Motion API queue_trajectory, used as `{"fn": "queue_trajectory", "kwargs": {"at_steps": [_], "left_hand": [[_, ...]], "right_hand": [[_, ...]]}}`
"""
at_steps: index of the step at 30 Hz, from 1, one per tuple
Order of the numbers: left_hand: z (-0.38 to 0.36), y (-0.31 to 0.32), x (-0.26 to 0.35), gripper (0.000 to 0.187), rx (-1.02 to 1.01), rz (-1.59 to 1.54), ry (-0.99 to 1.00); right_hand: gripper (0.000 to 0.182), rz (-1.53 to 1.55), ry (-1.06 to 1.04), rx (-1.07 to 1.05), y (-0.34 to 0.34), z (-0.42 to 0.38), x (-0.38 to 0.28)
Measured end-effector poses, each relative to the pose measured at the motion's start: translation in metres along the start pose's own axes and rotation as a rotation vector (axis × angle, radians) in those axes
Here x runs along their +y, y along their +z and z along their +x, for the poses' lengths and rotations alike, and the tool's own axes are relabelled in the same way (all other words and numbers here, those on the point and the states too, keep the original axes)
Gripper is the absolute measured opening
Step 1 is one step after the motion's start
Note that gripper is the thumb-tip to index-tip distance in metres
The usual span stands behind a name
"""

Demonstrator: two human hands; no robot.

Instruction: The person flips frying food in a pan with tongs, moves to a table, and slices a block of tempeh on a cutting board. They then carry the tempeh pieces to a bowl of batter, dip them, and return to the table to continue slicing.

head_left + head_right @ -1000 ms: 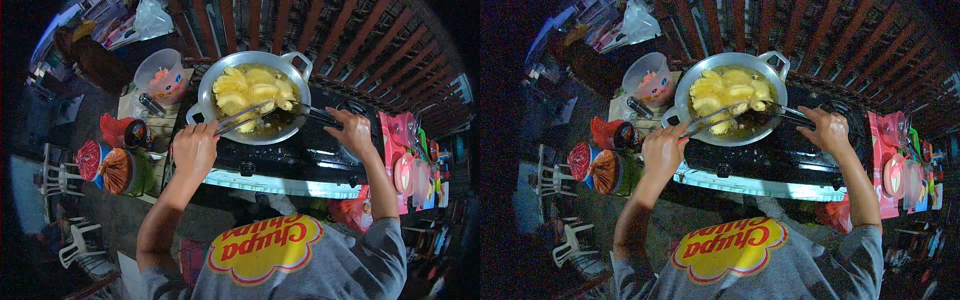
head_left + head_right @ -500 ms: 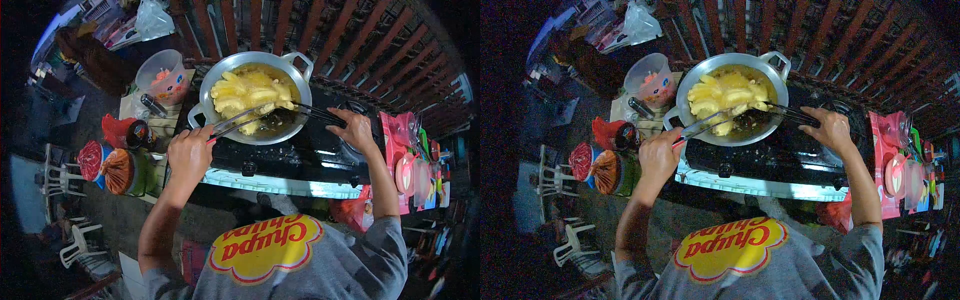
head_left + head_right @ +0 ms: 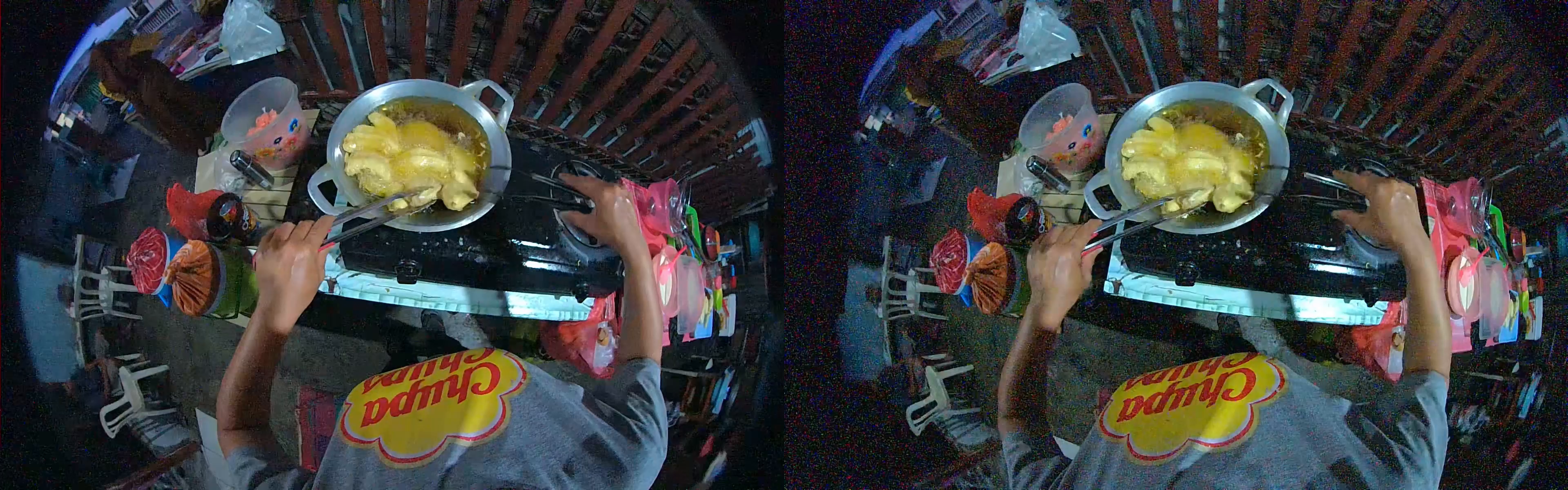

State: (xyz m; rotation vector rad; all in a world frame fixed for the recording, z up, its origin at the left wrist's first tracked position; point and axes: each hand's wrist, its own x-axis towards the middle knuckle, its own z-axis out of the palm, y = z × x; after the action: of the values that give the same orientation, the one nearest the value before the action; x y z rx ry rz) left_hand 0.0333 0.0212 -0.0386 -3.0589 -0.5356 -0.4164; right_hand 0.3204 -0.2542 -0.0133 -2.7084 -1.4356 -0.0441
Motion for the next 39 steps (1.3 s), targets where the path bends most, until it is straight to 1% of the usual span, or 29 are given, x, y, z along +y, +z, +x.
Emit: {"fn": "queue_trajectory", "kwargs": {"at_steps": [1, 3, 4, 5, 7, 8, 9, 11, 12, 15, 16, 19, 23, 25, 26, 27, 29, 31, 32, 34, 38, 39], "left_hand": [[0.0, 0.0, -0.001, 0.03, -0.008, 0.01, -0.004], [0.0, 0.0, -0.004, 0.031, -0.017, 0.021, -0.006], [0.0, 0.0, -0.007, 0.032, -0.01, 0.037, 0.001], [-0.001, 0.0, -0.009, 0.033, -0.003, 0.053, 0.008], [-0.002, -0.002, -0.011, 0.035, 0.017, 0.047, 0.01], [-0.002, -0.003, -0.012, 0.038, 0.042, 0.04, 0.011], [-0.003, -0.004, -0.014, 0.038, 0.042, 0.039, 0.015], [-0.009, -0.005, -0.019, 0.04, 0.136, 0.067, 0.042], [-0.013, -0.006, -0.022, 0.045, 0.093, 0.069, 0.008], [-0.022, -0.021, -0.031, 0.051, 0.103, 0.123, -0.001], [-0.024, -0.028, -0.028, 0.057, 0.038, 0.049, -0.089], [-0.026, -0.039, -0.019, 0.056, 0.057, -0.029, -0.149], [-0.025, -0.039, 0.003, 0.054, 0.072, -0.08, -0.098], [-0.022, -0.034, 0.014, 0.052, 0.076, -0.062, -0.058], [-0.019, -0.03, 0.02, 0.051, 0.026, -0.081, -0.095], [-0.016, -0.03, 0.026, 0.051, 0.026, -0.082, -0.096], [-0.011, -0.031, 0.036, 0.054, -0.132, -0.009, -0.134], [-0.009, -0.027, 0.039, 0.051, -0.12, -0.021, -0.126], [-0.008, -0.025, 0.041, 0.049, -0.104, 0.026, -0.118], [-0.006, -0.025, 0.043, 0.044, -0.058, 0.084, -0.107], [-0.005, -0.016, 0.034, 0.04, -0.056, 0.098, -0.11], [-0.005, -0.014, 0.033, 0.039, -0.048, 0.097, -0.104]], "right_hand": [[0.052, -0.001, 0.003, 0.0, 0.0, 0.003, -0.005], [0.057, -0.206, -0.072, 0.01, 0.0, 0.011, -0.011], [0.061, -0.271, -0.21, 0.124, 0.011, 0.016, -0.005], [0.061, -0.269, -0.208, 0.123, 0.012, 0.02, -0.006], [0.066, -0.293, -0.277, 0.061, 0.014, 0.03, -0.015], [0.068, -0.324, -0.316, 0.062, 0.015, 0.034, -0.018], [0.068, -0.324, -0.312, 0.062, 0.017, 0.038, -0.018], [0.068, -0.375, -0.374, 0.097, 0.028, 0.047, -0.016], [0.067, -0.376, -0.383, 0.107, 0.03, 0.051, -0.016], [0.066, -0.361, -0.439, 0.099, 0.046, 0.063, -0.011], [0.065, -0.385, -0.434, 0.076, 0.047, 0.064, -0.011], [0.064, -0.357, -0.426, 0.101, 0.043, 0.059, -0.013], [0.059, -0.317, -0.366, 0.065, 0.028, 0.047, -0.028], [0.055, -0.327, -0.3, 0.004, 0.025, 0.041, -0.035], [0.055, -0.328, -0.3, 0.003, 0.022, 0.038, -0.039], [0.053, -0.318, -0.279, -0.011, 0.019, 0.036, -0.044], [0.051, -0.307, -0.258, -0.024, 0.017, 0.033, -0.051], [0.048, -0.262, -0.218, -0.056, 0.018, 0.03, -0.054], [0.048, -0.261, -0.22, -0.058, 0.019, 0.028, -0.054], [0.042, -0.246, -0.269, 0.039, 0.026, 0.026, -0.053], [0.043, -0.229, -0.266, 0.063, 0.034, 0.023, -0.053], [0.046, -0.224, -0.233, 0.02, 0.034, 0.023, -0.054]]}}
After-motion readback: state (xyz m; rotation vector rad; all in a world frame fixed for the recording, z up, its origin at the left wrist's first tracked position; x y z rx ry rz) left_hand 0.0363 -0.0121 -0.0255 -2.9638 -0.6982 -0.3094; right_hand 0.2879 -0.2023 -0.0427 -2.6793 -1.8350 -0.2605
